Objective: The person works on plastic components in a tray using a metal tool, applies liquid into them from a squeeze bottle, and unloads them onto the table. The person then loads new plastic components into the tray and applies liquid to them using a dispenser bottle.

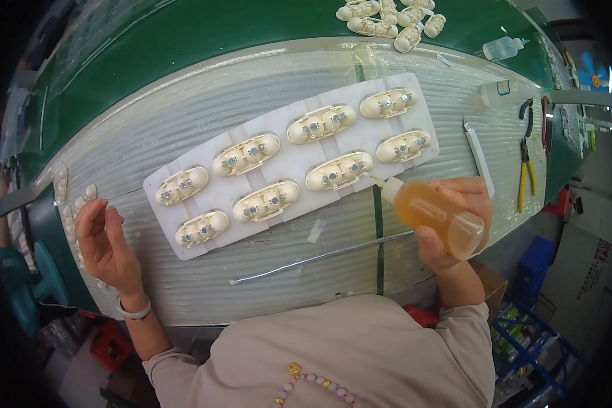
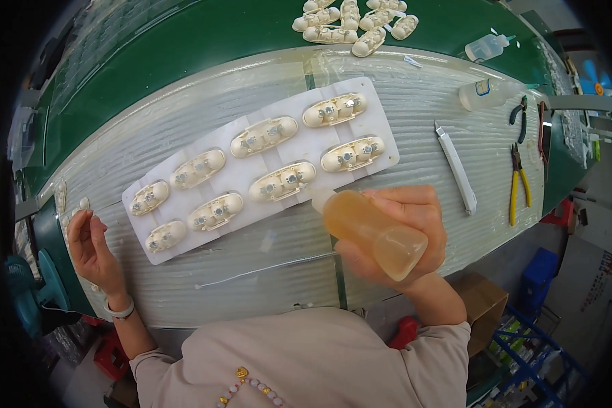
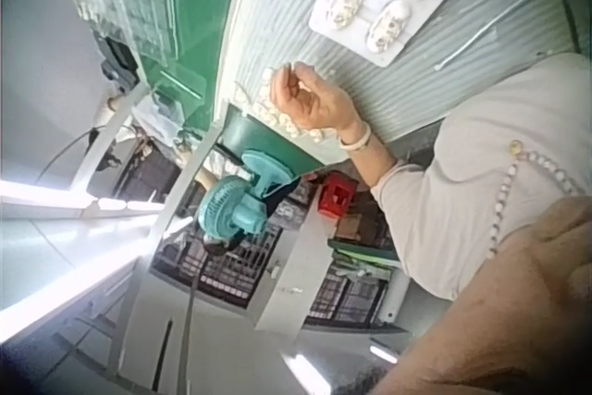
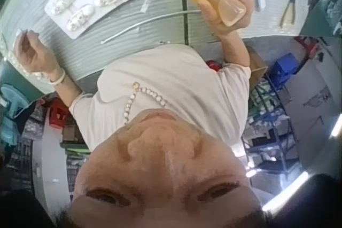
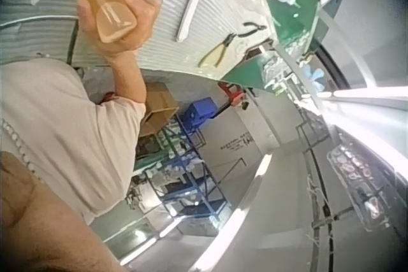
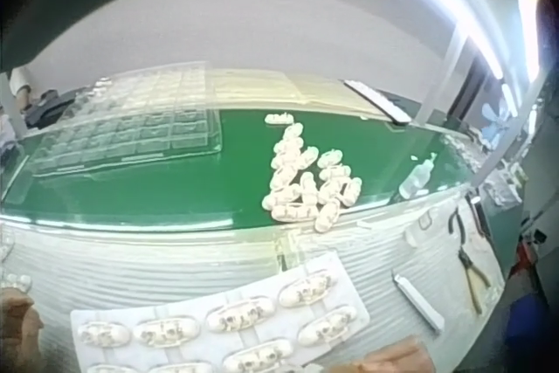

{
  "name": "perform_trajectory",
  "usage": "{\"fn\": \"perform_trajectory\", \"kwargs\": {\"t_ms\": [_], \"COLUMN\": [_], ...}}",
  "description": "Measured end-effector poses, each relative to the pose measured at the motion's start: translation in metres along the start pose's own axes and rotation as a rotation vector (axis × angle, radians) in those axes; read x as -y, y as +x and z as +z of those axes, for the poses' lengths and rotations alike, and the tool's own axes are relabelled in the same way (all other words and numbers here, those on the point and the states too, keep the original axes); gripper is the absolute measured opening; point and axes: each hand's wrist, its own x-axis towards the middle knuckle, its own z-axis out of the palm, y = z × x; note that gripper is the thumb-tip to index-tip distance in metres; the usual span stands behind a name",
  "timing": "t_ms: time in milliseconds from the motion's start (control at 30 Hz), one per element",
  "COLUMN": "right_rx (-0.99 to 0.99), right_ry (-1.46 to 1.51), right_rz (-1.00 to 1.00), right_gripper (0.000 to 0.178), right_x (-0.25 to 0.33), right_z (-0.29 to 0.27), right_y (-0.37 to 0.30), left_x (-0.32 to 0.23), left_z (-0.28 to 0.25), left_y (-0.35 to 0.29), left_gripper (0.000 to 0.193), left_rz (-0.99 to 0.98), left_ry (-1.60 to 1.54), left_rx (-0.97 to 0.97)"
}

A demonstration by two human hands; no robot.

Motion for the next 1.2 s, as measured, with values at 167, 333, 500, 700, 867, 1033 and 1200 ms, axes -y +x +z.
{"fn": "perform_trajectory", "kwargs": {"t_ms": [167, 333, 500, 700, 867, 1033, 1200], "right_rx": [-0.043, -0.123, -0.081, -0.063, -0.070, -0.139, -0.119], "right_ry": [0.031, 0.077, 0.045, 0.030, 0.008, 0.113, 0.027], "right_rz": [-0.002, 0.001, -0.010, 0.020, 0.020, 0.072, 0.048], "right_gripper": [0.046, 0.044, 0.044, 0.044, 0.044, 0.046, 0.048], "right_x": [-0.001, -0.004, -0.006, -0.005, -0.003, -0.006, -0.020], "right_z": [0.001, 0.002, 0.001, 0.000, -0.005, -0.022, -0.032], "right_y": [-0.003, -0.004, -0.001, -0.002, -0.002, -0.001, 0.001], "left_x": [0.001, 0.005, 0.005, 0.001, 0.001, 0.008, 0.009], "left_z": [0.000, 0.004, 0.001, 0.001, 0.003, -0.001, -0.004], "left_y": [0.003, 0.005, 0.005, 0.004, 0.004, 0.004, 0.004], "left_gripper": [0.024, 0.024, 0.024, 0.023, 0.022, 0.021, 0.022], "left_rz": [0.008, -0.057, -0.036, -0.019, -0.027, -0.042, -0.061], "left_ry": [0.000, -0.039, -0.015, -0.001, 0.001, 0.029, 0.051], "left_rx": [-0.016, -0.045, -0.039, -0.021, -0.011, -0.038, -0.061]}}
